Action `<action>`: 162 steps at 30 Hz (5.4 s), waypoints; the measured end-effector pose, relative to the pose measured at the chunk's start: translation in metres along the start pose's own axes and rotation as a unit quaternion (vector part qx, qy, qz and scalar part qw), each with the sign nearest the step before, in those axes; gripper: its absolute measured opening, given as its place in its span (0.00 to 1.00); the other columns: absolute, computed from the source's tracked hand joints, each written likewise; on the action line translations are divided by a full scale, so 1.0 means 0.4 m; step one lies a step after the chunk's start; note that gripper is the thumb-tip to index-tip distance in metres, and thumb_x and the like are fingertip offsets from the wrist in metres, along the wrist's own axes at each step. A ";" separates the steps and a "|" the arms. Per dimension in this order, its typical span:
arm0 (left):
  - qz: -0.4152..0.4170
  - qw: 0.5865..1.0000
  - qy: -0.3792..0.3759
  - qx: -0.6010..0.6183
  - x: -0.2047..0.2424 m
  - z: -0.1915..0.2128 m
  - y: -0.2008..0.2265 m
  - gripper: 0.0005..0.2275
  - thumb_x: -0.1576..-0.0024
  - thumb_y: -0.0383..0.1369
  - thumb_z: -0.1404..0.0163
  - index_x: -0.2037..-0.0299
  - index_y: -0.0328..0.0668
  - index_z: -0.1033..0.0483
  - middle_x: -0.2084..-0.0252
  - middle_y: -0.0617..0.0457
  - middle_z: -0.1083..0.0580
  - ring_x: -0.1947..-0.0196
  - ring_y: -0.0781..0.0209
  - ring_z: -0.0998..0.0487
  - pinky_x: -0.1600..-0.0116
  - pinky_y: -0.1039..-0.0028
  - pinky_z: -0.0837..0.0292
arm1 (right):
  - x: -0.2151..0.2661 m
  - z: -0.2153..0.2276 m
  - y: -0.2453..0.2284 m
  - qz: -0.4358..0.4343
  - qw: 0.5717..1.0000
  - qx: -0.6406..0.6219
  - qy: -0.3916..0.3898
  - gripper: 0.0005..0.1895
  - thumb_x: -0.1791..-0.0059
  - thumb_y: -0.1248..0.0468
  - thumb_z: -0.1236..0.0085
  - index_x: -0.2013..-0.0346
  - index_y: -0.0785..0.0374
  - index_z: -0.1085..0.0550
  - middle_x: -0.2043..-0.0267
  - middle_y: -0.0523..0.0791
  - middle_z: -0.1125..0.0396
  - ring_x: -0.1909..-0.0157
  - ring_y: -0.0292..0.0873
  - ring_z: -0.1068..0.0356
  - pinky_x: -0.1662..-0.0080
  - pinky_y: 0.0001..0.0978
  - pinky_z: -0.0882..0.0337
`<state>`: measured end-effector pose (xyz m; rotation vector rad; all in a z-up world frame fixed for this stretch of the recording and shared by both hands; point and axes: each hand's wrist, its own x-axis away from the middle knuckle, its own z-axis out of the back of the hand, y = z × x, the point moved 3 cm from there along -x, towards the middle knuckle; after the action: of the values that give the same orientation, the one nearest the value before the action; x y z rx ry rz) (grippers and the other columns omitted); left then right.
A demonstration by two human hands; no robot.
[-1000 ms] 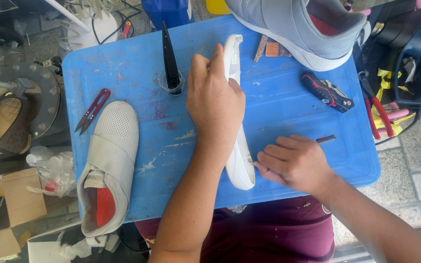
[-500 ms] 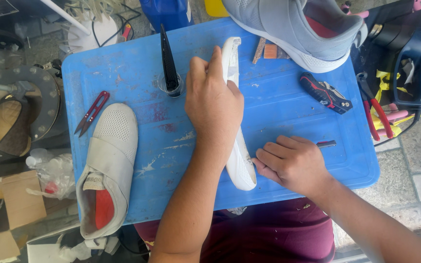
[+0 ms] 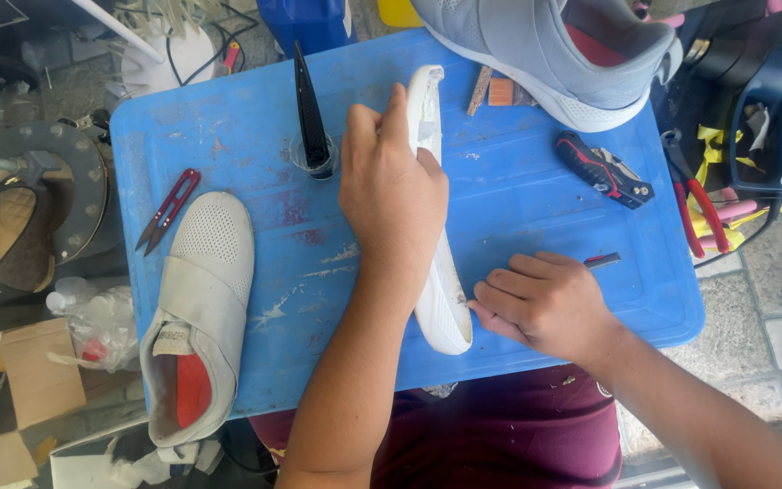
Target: The person uses a utility knife to scrape and clean the surface of a white shoe insole on a blue workbench. They repeatedly scrape the insole, flip it over to inspect the bottom, and continue removing material from the top surface.
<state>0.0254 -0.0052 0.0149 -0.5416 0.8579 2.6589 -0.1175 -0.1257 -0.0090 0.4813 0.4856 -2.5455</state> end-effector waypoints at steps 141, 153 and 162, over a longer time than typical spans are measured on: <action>0.098 0.764 -0.257 0.583 0.075 -0.103 -0.090 0.40 0.52 0.23 0.55 0.23 0.36 0.51 0.26 0.38 0.40 0.27 0.47 0.39 0.27 0.67 0.42 | -0.064 0.015 -0.024 -0.094 0.988 -0.118 -0.019 0.09 0.57 0.69 0.36 0.65 0.69 0.27 0.64 0.51 0.32 0.60 0.55 0.30 0.57 0.45 0.29; 0.127 0.761 -0.254 0.583 0.079 -0.112 -0.092 0.38 0.51 0.22 0.57 0.24 0.36 0.50 0.27 0.40 0.38 0.27 0.50 0.38 0.26 0.67 0.44 | -0.014 0.004 -0.031 -0.179 0.965 -0.185 -0.041 0.09 0.56 0.69 0.36 0.64 0.68 0.26 0.66 0.50 0.31 0.63 0.51 0.28 0.60 0.41 0.28; 0.152 0.767 -0.256 0.568 0.079 -0.102 -0.088 0.38 0.51 0.20 0.57 0.24 0.37 0.50 0.28 0.42 0.38 0.28 0.53 0.37 0.28 0.67 0.41 | 0.003 0.035 -0.051 -0.110 0.977 -0.179 -0.038 0.08 0.58 0.69 0.36 0.67 0.65 0.26 0.65 0.48 0.29 0.62 0.53 0.28 0.58 0.43 0.28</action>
<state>0.0217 0.0023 -0.0470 0.6325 2.1316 1.7474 -0.1327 -0.1156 0.0076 0.2065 0.9943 -2.5864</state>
